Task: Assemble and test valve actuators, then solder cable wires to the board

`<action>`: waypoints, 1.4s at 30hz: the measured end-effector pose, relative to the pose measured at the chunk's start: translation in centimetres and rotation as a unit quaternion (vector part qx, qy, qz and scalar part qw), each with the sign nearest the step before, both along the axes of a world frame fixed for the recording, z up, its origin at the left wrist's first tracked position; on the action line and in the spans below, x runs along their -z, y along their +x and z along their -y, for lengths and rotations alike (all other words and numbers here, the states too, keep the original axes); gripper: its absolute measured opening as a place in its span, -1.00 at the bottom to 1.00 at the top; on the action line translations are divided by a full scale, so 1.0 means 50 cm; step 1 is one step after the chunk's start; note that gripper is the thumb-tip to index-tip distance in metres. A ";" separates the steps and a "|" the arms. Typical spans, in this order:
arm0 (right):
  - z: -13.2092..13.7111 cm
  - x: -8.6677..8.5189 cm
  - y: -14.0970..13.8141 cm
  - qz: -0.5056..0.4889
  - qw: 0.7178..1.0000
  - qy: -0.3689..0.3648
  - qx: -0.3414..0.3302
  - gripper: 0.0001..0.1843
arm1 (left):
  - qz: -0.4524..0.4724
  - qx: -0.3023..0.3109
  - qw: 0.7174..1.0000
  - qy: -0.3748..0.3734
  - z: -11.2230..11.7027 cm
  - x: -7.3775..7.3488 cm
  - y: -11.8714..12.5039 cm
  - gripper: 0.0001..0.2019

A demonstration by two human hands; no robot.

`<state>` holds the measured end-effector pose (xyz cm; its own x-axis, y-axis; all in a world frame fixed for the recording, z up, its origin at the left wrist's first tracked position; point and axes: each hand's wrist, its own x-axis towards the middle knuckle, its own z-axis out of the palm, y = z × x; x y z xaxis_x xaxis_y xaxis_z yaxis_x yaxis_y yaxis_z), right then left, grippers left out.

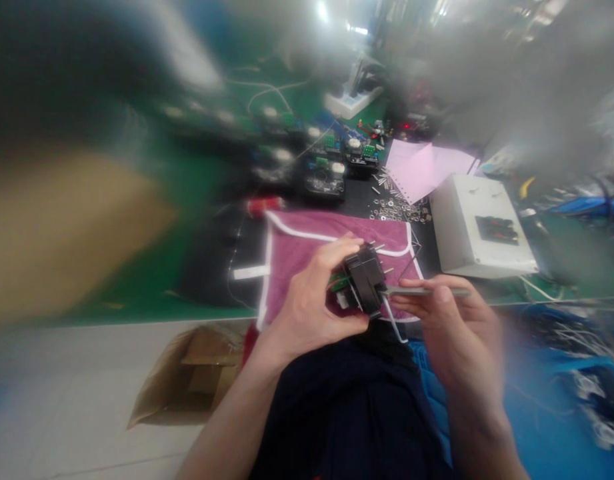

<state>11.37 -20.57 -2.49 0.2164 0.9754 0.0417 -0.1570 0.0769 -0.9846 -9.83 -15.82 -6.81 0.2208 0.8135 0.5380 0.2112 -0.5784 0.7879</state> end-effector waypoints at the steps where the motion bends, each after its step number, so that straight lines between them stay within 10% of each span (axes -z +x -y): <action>1: 0.001 0.000 0.001 0.001 1.000 0.000 0.002 -0.87 | 0.000 0.001 1.000 0.002 0.000 0.000 0.000 0.00; 42: -0.026 -0.007 0.020 0.050 0.999 0.009 -0.018 -0.84 | 0.013 0.014 1.000 0.010 -0.004 0.008 0.000 -0.01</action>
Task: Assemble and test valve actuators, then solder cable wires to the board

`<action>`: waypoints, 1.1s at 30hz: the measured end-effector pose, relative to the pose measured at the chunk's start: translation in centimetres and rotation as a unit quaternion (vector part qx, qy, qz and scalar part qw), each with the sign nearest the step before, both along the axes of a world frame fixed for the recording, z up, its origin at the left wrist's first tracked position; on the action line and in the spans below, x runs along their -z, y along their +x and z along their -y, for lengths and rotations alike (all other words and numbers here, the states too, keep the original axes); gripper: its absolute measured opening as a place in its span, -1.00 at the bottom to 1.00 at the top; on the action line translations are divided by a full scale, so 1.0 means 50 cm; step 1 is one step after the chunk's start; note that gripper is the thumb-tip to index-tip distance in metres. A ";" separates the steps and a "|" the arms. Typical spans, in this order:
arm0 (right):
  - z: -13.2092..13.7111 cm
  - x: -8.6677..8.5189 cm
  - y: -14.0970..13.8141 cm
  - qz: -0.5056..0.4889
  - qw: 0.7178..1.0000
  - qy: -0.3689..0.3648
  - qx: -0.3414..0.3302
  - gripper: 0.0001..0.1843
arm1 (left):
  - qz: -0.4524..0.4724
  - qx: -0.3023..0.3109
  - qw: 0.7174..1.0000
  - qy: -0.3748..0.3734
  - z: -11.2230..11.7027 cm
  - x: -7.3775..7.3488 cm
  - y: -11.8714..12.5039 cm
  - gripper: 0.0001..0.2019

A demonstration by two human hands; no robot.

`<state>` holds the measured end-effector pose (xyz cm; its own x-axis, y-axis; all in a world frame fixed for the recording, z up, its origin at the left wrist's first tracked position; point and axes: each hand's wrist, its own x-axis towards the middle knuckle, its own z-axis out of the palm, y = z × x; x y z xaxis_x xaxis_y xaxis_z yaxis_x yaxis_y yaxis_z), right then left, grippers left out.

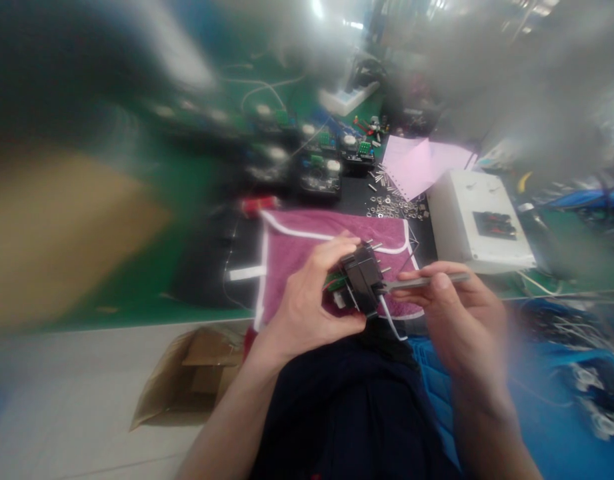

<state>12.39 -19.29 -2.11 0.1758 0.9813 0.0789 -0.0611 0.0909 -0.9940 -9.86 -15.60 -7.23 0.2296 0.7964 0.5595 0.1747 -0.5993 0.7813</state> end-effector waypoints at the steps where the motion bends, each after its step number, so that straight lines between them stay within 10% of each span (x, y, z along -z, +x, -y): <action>1: 0.000 0.001 0.000 0.002 1.000 -0.001 0.000 -0.83 | -0.001 -0.002 1.000 -0.001 0.000 0.000 0.000 -0.01; 24: -0.046 0.003 0.007 -0.082 0.992 -0.045 -0.083 -0.86 | -0.024 -0.025 0.999 0.008 0.001 -0.005 0.004 -0.01; 33: 0.040 -0.053 0.000 0.128 0.990 0.058 -0.011 -0.82 | -0.008 -0.015 1.000 0.000 0.001 -0.002 0.001 -0.01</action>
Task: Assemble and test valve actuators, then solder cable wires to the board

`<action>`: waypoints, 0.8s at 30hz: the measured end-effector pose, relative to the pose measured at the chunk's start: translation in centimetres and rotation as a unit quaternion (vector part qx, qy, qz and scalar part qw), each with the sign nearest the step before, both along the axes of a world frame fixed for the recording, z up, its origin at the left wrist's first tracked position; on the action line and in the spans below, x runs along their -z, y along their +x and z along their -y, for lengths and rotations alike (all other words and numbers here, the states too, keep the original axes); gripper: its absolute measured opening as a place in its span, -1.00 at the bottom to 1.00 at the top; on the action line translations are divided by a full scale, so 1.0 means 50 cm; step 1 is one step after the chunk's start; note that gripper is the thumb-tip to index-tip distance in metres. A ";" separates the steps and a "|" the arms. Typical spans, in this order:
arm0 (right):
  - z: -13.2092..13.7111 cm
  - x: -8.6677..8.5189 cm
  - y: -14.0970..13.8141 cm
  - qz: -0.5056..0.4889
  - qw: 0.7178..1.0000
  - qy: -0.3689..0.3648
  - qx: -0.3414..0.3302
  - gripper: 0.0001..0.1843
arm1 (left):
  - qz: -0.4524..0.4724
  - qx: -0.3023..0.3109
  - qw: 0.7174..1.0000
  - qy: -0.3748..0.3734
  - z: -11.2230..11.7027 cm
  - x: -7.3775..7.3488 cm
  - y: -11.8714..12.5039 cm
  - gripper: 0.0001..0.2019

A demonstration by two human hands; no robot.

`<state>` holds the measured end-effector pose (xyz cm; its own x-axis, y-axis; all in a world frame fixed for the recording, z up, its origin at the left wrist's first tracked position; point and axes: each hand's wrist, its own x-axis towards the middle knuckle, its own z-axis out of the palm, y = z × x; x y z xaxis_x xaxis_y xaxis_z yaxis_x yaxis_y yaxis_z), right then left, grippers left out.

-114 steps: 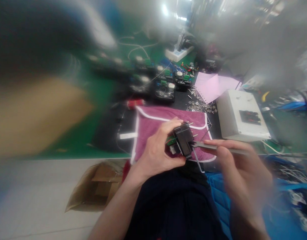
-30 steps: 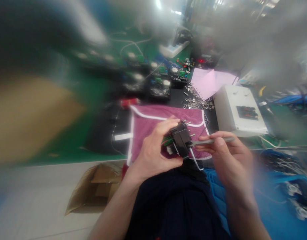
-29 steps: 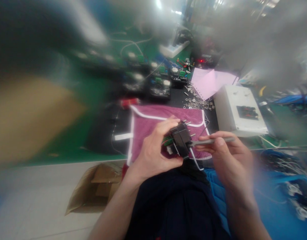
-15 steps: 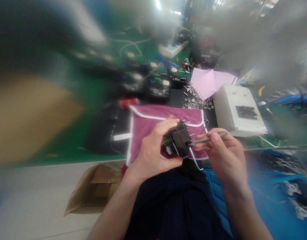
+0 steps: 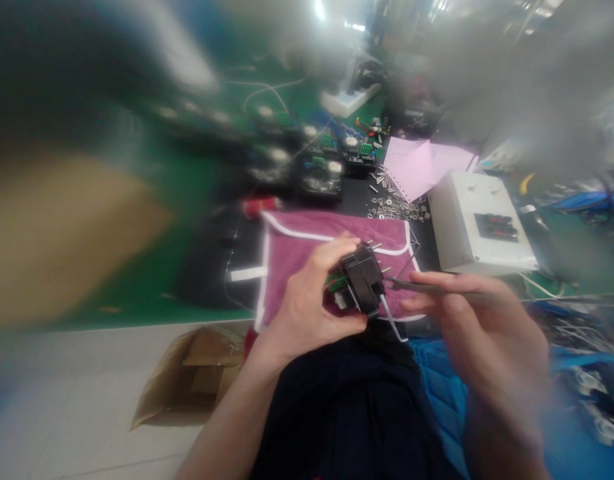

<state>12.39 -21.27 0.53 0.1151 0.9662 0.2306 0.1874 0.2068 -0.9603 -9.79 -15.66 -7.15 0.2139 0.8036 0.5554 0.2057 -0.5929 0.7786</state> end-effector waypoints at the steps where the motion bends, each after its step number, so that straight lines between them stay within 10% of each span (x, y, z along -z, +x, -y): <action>1: 0.008 -0.009 0.002 0.031 0.999 0.009 -0.014 -0.81 | 0.001 0.001 1.000 0.001 0.000 0.000 0.000 -0.02; 24: 0.044 -0.030 -0.011 0.335 0.936 0.098 -0.048 -0.74 | -0.004 0.005 1.000 0.003 0.001 -0.002 -0.001 -0.04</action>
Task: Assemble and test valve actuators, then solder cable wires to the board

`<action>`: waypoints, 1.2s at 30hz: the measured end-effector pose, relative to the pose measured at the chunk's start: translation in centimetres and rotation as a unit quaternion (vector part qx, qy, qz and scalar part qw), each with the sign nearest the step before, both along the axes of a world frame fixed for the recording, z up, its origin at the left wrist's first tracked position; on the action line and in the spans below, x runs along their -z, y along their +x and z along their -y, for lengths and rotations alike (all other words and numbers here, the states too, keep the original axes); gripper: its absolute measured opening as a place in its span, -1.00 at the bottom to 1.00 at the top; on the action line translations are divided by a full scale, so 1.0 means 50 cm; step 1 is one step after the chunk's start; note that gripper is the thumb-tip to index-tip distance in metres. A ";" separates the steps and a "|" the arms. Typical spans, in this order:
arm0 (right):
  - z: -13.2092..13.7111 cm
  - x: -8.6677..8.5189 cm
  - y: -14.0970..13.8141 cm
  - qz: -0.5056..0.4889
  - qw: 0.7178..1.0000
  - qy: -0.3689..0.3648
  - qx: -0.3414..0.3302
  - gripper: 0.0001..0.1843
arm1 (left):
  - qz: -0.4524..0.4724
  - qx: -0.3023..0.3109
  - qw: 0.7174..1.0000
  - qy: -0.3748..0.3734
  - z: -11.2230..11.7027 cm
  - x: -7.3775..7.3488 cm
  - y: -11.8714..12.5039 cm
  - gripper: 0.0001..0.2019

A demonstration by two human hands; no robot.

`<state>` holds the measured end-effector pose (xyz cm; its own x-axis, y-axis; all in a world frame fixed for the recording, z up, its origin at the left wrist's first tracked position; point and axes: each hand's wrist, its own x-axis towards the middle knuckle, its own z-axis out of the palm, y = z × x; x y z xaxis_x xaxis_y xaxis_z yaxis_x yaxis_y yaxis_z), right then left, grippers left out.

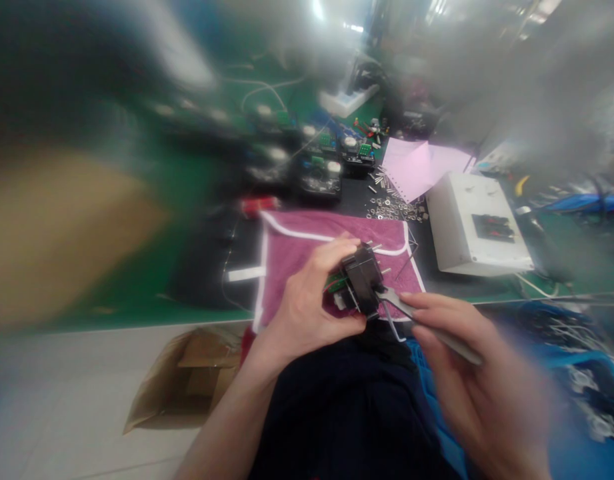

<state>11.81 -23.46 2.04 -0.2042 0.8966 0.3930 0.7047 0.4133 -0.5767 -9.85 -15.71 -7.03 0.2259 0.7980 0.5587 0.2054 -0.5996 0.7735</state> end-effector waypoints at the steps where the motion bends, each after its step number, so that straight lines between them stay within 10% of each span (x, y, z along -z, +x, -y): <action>1: 0.001 0.001 0.001 0.007 1.000 -0.002 -0.010 -0.73 | 0.001 -0.002 1.000 -0.001 0.000 0.000 0.000 -0.04; 23: -0.048 0.026 0.012 -0.107 0.994 -0.016 -0.032 -0.78 | -0.034 -0.023 0.999 0.005 0.003 -0.006 0.001 -0.07; 36: -0.034 -0.003 0.010 0.048 0.995 -0.003 -0.088 -0.70 | -0.014 -0.030 0.999 0.004 0.005 -0.001 0.001 -0.04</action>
